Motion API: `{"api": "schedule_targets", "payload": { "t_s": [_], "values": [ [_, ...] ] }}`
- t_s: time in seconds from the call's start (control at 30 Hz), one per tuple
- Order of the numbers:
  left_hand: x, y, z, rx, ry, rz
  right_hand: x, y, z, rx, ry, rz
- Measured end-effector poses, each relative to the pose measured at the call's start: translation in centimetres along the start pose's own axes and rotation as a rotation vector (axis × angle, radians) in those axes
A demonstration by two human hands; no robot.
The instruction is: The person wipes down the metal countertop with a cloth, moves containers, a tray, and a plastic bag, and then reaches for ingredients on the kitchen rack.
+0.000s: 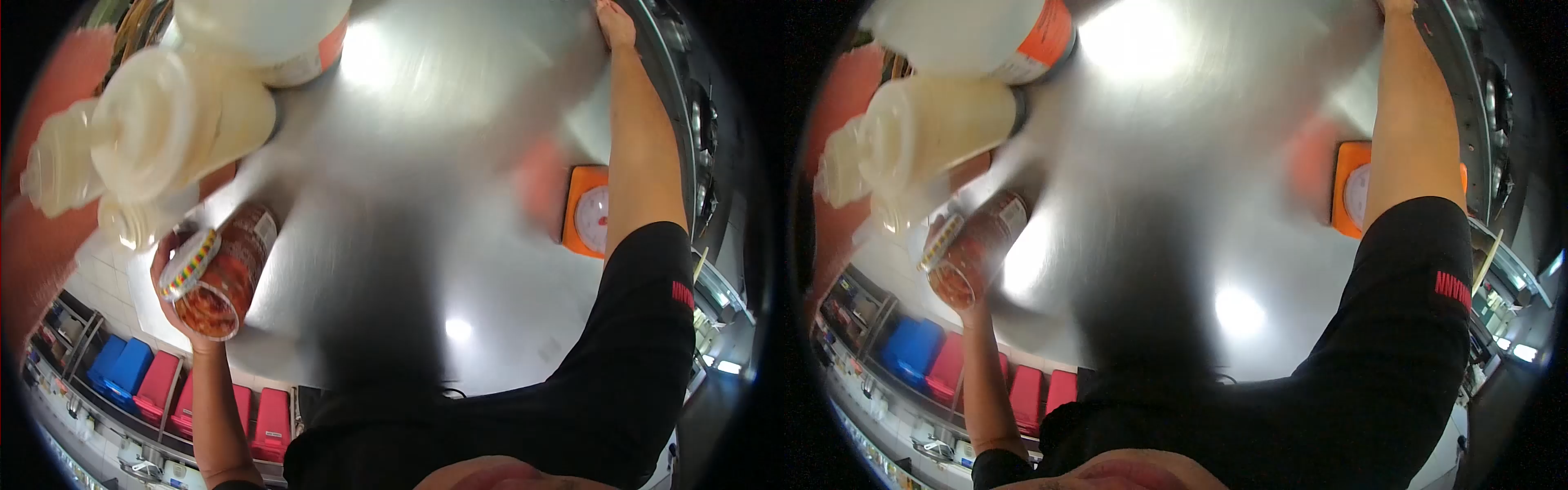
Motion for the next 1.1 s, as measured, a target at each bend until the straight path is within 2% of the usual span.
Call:
{"api": "schedule_targets", "payload": {
  "t_s": [0.03, 0.07, 0.13, 0.2, 0.23, 0.33, 0.4, 0.43, 0.53, 0.57, 0.63, 0.77, 0.8, 0.87, 0.93, 0.97, 1.03, 1.1],
  "values": [
    [-0.6, 0.1, -0.1, 0.019, 0.021, -0.028, 0.7, -0.7, 0.9, -0.017, 0.156, -0.049],
    [-0.8, 0.1, -0.2, 0.042, 0.032, -0.059, 2.6, 1.9, -0.3, -0.075, -0.382, 0.689],
    [-0.9, 0.0, -0.1, 0.069, 0.053, -0.099, 6.8, 2.4, 2.9, -0.098, -0.43, 0.87],
    [-0.7, -0.3, 0.0, 0.066, 0.114, -0.13, 7.5, 3.5, 3.2, -0.088, -0.434, 1.02],
    [-0.2, -0.1, 0.0, 0.058, 0.099, -0.078, 7.5, 4.5, 3.2, -0.068, -0.413, 1.083],
    [1.3, -0.1, 0.0, 0.017, 0.024, 0.029, 1.5, 8.4, -3.8, -0.025, -0.423, 1.218],
    [2.8, -0.4, -0.1, 0.006, -0.1, 0.16, 2.1, 10.5, -2.5, -0.058, -0.365, 1.062],
    [3.2, -0.6, 0.0, 0.002, -0.054, 0.17, 2.6, 11.2, -2.2, -0.074, -0.331, 0.984],
    [3.4, -0.3, 0.0, -0.02, 0.049, 0.162, 3.6, 14.1, -3.1, -0.128, -0.523, 1.29],
    [3.1, -0.2, 0.0, -0.039, 0.176, 0.2, 1.3, 14.9, -4.9, -0.099, -0.466, 1.258],
    [3.4, -0.1, 0.4, -0.047, 0.168, 0.177, -6.5, 16.5, -11.3, 0.0, -0.334, 1.112],
    [3.3, -0.5, 0.8, -0.001, 0.22, 0.265, -19.4, 19.5, -22.8, 0.111, -0.236, 0.811],
    [3.8, -0.6, 0.7, 0.006, 0.225, 0.254, -21.6, 20.7, -24.1, 0.168, -0.24, 0.753],
    [3.6, -0.6, 0.5, -0.016, 0.229, 0.287, -24.0, 23.8, -22.0, 0.514, -0.198, 0.585],
    [3.7, -0.6, 0.5, -0.013, 0.283, 0.317, -27.3, 27.9, -22.7, 0.619, -0.349, 0.456],
    [4.0, -0.5, 0.5, -0.037, 0.366, 0.298, -28.6, 29.1, -25.0, 0.565, -0.423, 0.421],
    [3.8, -0.7, 0.0, -0.012, 0.221, 0.436, -31.2, 32.5, -30.0, 0.443, -0.567, 0.407],
    [2.9, -1.0, 0.6, -0.014, 0.316, 0.442, -33.7, 37.6, -34.2, 0.377, -0.661, 0.432]
  ]
}}
Point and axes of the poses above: each hand's wrist, its own y-axis away from the middle knuckle, its own z-axis out of the palm, x = y × z, the point moved 4 cm from there along -y, towards the middle knuckle, and after that the axes turned 9 degrees about -y, right-handed, at the moved point
